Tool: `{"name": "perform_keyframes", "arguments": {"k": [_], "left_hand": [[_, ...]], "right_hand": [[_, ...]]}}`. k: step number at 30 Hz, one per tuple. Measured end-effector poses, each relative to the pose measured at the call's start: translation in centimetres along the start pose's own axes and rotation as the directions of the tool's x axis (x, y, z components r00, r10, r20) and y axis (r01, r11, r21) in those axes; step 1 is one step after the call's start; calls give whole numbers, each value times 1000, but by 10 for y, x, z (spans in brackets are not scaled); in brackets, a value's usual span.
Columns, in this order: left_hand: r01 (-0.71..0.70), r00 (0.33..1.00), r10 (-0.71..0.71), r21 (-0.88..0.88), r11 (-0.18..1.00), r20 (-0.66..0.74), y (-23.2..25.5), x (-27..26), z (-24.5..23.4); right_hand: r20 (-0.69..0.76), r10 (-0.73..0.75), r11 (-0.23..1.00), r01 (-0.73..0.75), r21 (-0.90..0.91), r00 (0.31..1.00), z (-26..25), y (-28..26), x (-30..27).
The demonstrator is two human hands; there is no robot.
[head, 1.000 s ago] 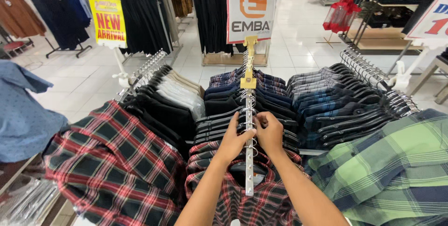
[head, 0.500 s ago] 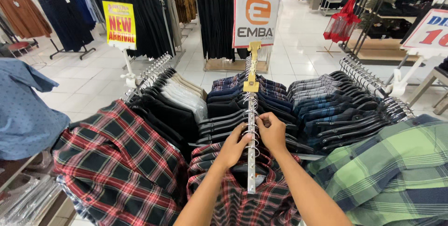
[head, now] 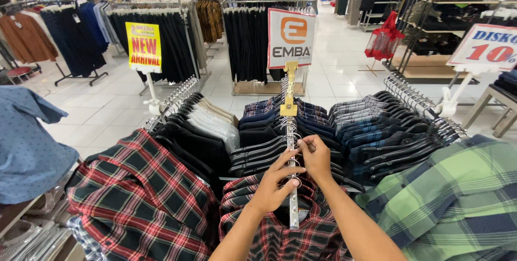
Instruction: The person tidies a clothing rack by rearranging plaid shirts on hangers, buttoning the top buttons of a shirt while it hangs, and smoothing the garments with their hands.
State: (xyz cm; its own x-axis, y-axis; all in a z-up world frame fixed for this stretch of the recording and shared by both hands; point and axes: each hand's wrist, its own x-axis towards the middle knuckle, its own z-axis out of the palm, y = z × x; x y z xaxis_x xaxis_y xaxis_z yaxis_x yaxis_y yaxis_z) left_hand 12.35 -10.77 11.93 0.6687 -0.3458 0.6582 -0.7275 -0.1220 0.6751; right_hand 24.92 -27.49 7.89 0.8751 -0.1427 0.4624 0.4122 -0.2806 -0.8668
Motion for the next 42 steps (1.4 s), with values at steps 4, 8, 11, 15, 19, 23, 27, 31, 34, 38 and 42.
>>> {"name": "perform_keyframes", "arguments": {"k": [4,8,11,15,19,23,27,31,34,38,42], "left_hand": [[93,995,-93,-9,996,-29,-2,-12,7],[124,988,-131,-81,989,-86,-6,-23,9],[137,987,-147,-150,979,-64,-12,-25,7],[194,978,-206,-211,958,-37,-12,-25,5],[178,979,-195,-241,954,-52,-17,-26,7],[201,976,-217,-259,945,-34,-14,-27,7],[206,975,-221,-258,944,-28,-14,-28,6],[194,978,-206,-257,947,-19,-16,-27,5],[196,979,-206,-276,941,-4,-18,-28,5],[187,980,-199,-304,934,-9,-30,-30,7],[118,991,-133,-316,941,-25,-50,-33,10]], "right_hand": [[5,78,994,-79,70,997,-7,-25,0],[8,116,990,-117,74,993,-8,-25,3],[10,120,986,-120,119,993,-9,-23,4],[17,122,982,-123,146,992,-10,-24,5],[14,122,981,-123,152,992,-11,-26,7],[-6,103,988,-102,119,995,-13,-30,6],[-21,24,998,-23,57,999,-19,-34,5],[-46,-6,996,10,87,999,-27,-36,10],[-21,28,988,-24,151,999,-39,-42,13],[-109,-90,996,93,19,990,-65,-58,11],[-234,-205,977,183,-111,950,-95,-75,4]]}}
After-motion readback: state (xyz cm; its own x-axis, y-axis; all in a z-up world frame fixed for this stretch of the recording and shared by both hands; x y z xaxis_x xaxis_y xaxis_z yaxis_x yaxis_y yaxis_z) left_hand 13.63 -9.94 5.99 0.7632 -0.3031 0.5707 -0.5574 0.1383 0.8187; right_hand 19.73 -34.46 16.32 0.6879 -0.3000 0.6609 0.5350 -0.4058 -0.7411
